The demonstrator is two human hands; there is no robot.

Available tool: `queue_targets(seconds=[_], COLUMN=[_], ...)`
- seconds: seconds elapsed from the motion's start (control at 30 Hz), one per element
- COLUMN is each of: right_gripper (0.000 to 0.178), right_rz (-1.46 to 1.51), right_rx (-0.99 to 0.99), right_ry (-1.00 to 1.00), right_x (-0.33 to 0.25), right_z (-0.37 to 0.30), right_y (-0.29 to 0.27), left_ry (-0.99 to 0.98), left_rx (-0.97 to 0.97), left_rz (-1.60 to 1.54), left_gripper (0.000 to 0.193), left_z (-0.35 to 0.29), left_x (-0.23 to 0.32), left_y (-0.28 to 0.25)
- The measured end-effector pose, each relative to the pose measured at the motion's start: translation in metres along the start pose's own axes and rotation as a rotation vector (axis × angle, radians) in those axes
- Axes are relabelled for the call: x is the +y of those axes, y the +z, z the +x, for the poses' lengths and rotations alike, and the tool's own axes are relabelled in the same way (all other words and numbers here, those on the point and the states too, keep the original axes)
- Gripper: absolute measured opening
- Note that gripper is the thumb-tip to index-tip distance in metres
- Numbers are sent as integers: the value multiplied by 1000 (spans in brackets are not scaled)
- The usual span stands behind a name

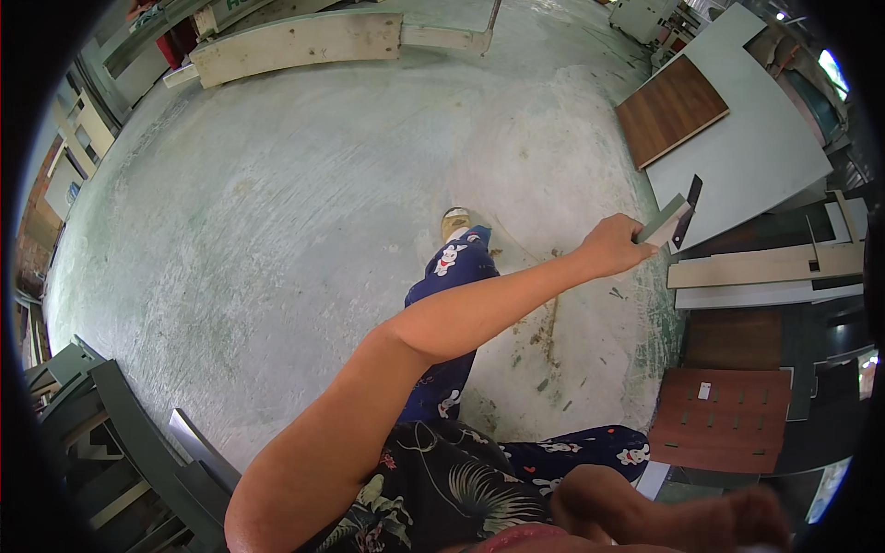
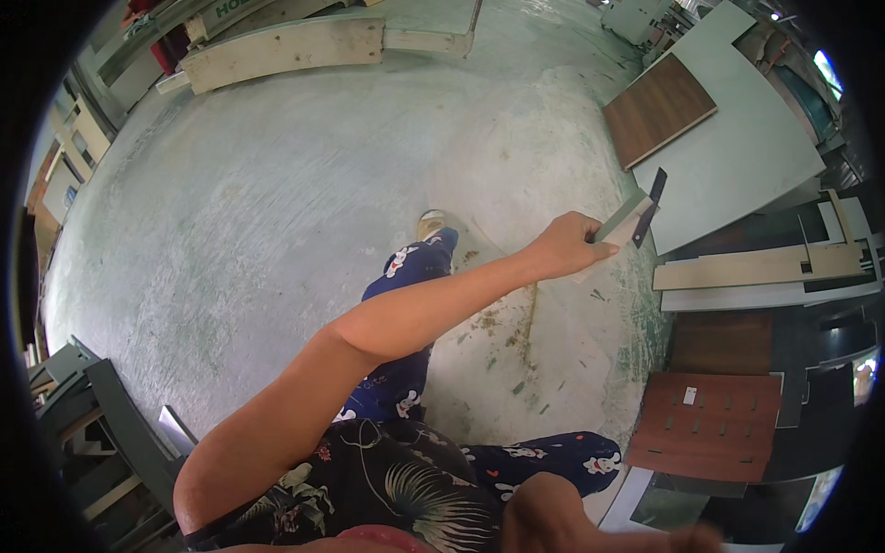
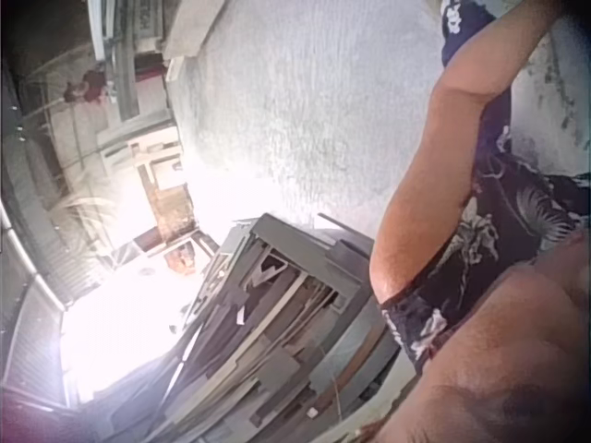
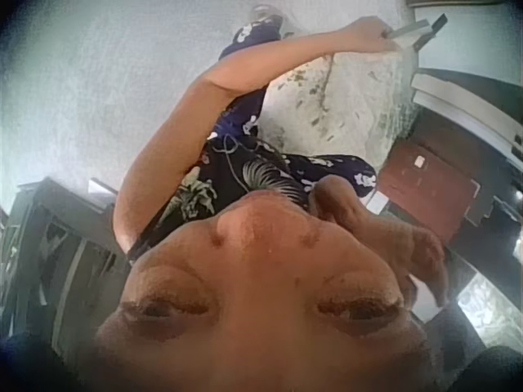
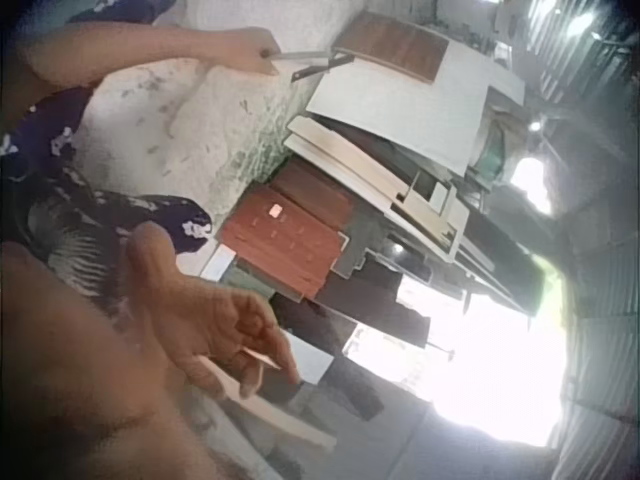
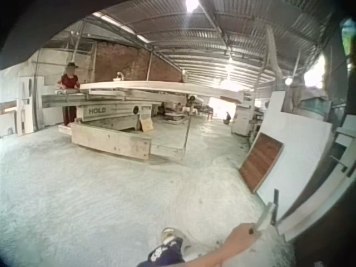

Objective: The recorder uses a chisel and mallet to carve out or refine holes in a piece of wood, then inspects a larger wooden panel.

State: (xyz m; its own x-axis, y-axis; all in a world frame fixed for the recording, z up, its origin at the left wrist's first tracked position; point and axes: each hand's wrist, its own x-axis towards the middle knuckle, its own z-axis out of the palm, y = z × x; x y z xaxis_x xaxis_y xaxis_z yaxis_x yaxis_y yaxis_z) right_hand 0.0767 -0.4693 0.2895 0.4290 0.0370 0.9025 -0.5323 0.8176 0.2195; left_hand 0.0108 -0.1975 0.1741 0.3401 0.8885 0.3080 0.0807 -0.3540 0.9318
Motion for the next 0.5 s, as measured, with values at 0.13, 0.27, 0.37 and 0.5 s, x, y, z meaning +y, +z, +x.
queue_targets(seconds=[0.13,0.27,0.37,0.5], right_gripper=[45,37,37,43], right_rz=[-472,-387,-255,47], right_rx=[87,103,257,46], right_ry=[321,695,614,330], right_x=[10,-7,7,27], right_z=[-10,8,0,5], right_y=[6,43,43,31], left_ry=[-2,-53,-57,-67], left_rx=[0,-12,-13,-8], left_rz=[-2,-14,-31,-40], left_gripper=[34,34,34,34], left_z=[0,0,0,-2], left_x=[0,1,2,3], left_y=[-2,-4,-5,-7])
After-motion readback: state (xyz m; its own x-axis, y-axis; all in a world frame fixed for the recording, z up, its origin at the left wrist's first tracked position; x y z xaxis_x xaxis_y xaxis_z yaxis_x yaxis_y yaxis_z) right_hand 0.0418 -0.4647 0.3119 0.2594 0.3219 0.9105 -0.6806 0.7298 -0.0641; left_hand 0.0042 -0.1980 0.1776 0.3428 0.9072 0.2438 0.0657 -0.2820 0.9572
